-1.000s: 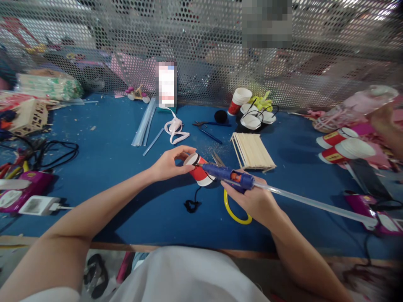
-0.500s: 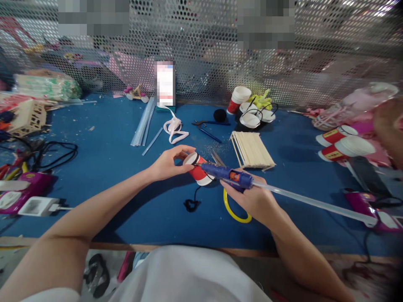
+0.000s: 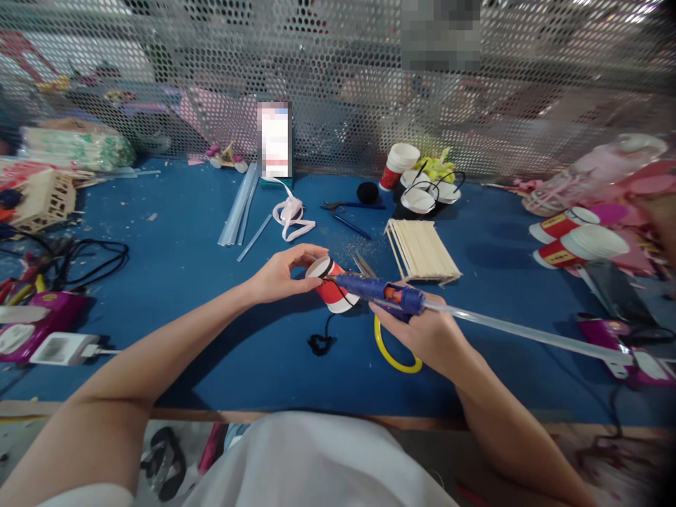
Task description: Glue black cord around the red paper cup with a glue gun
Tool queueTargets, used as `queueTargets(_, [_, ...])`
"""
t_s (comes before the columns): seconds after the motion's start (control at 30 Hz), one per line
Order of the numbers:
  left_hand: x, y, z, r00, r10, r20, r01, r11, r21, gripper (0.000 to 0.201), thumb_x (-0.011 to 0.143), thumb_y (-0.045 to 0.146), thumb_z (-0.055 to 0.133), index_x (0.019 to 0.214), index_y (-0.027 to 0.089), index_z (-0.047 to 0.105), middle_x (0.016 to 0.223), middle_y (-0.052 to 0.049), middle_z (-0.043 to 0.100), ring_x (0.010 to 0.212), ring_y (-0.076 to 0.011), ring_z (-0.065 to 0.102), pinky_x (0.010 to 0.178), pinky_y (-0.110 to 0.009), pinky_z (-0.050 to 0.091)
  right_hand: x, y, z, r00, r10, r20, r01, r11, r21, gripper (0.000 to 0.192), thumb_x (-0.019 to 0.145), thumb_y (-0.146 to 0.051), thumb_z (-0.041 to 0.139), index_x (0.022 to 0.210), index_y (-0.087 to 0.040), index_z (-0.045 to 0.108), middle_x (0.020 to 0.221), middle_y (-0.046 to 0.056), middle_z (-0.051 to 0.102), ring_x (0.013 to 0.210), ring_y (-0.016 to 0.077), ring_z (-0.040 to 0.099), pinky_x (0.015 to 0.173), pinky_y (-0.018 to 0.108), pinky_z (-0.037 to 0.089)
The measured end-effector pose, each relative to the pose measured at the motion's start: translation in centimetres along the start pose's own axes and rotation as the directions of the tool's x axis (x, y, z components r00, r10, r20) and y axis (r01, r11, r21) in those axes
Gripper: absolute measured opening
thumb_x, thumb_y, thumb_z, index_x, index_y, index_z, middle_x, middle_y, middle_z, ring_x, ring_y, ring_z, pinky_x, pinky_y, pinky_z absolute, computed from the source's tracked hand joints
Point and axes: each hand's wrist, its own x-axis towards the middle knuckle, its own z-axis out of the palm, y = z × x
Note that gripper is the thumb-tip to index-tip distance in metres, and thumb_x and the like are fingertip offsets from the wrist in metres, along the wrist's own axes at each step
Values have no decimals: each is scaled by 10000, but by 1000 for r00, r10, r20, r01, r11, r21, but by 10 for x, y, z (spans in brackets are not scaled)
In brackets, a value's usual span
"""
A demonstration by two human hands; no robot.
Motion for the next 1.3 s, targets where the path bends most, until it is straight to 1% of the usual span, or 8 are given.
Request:
queueTargets(0.17, [0, -1, -2, 998, 36, 42, -35, 999, -13, 469, 747, 220, 667, 1191, 159, 529, 1140, -123, 614, 1016, -194, 608, 947, -384, 472, 2, 2, 0, 998, 38, -41, -37, 999, 24, 139, 785, -298, 553, 764, -198, 647, 639, 55, 663, 549, 189, 623, 538, 294, 522])
queueTargets(0.37, [0, -1, -3, 997, 49, 59, -48, 998, -28, 468, 750, 216, 667, 1193, 152, 529, 1159, -135, 611, 1053, -207, 602, 971, -393, 464, 3, 2, -1, 1000, 17, -19, -17, 1000, 0, 179, 787, -327, 536, 760, -197, 656, 587, 62, 644, 581, 218, 648, 556, 316, 534])
queueTargets(0.63, [0, 1, -5, 992, 76, 104, -71, 996, -51, 466, 762, 185, 645, 1207, 146, 510, 1164, -139, 615, 1069, -202, 601, 983, -398, 462, 0, 15, 4, 999, -16, -50, 13, 999, -42, 204, 763, -354, 568, 685, -175, 627, 580, 65, 647, 532, 211, 631, 519, 312, 517])
queueTargets(0.73, [0, 0, -5, 993, 68, 100, -65, 997, -29, 476, 755, 195, 653, 1209, 148, 517, 1194, -149, 598, 1087, -219, 594, 981, -404, 463, 3, 13, 1, 999, -8, -45, 8, 1000, 2, 206, 770, -340, 549, 724, -170, 655, 562, 55, 641, 510, 200, 621, 510, 306, 519])
queueTargets(0.83, [0, 0, -6, 992, 67, 109, -65, 998, -23, 481, 756, 204, 654, 1214, 153, 516, 1197, -147, 592, 1090, -219, 590, 979, -397, 466, 7, 12, -1, 998, 3, -56, -1, 999, 49, 192, 777, -323, 539, 741, -183, 665, 609, 59, 659, 580, 208, 646, 583, 322, 544])
queueTargets(1.0, [0, 0, -6, 990, 81, 111, -78, 996, -32, 481, 757, 202, 656, 1214, 164, 513, 1194, -138, 597, 1087, -213, 592, 981, -401, 465, 5, 14, 1, 998, 52, -27, -50, 996, 79, 164, 773, -325, 570, 772, -185, 655, 629, 44, 664, 575, 196, 640, 578, 311, 545])
queueTargets(1.2, [0, 0, -4, 996, 51, 71, -51, 999, -13, 461, 749, 221, 670, 1180, 142, 530, 1176, -147, 605, 1049, -212, 608, 959, -398, 474, 4, 14, -4, 999, -37, 1, 37, 999, -39, 239, 785, -355, 530, 762, -173, 683, 580, 70, 644, 565, 224, 639, 537, 324, 526])
queueTargets(1.3, [0, 0, -4, 998, 41, 57, -40, 999, -14, 469, 745, 219, 673, 1182, 134, 526, 1168, -149, 608, 1039, -213, 612, 951, -401, 477, 0, 10, -4, 998, -59, 26, 60, 996, -67, 210, 791, -356, 540, 804, -201, 682, 580, 55, 641, 568, 218, 632, 521, 310, 509])
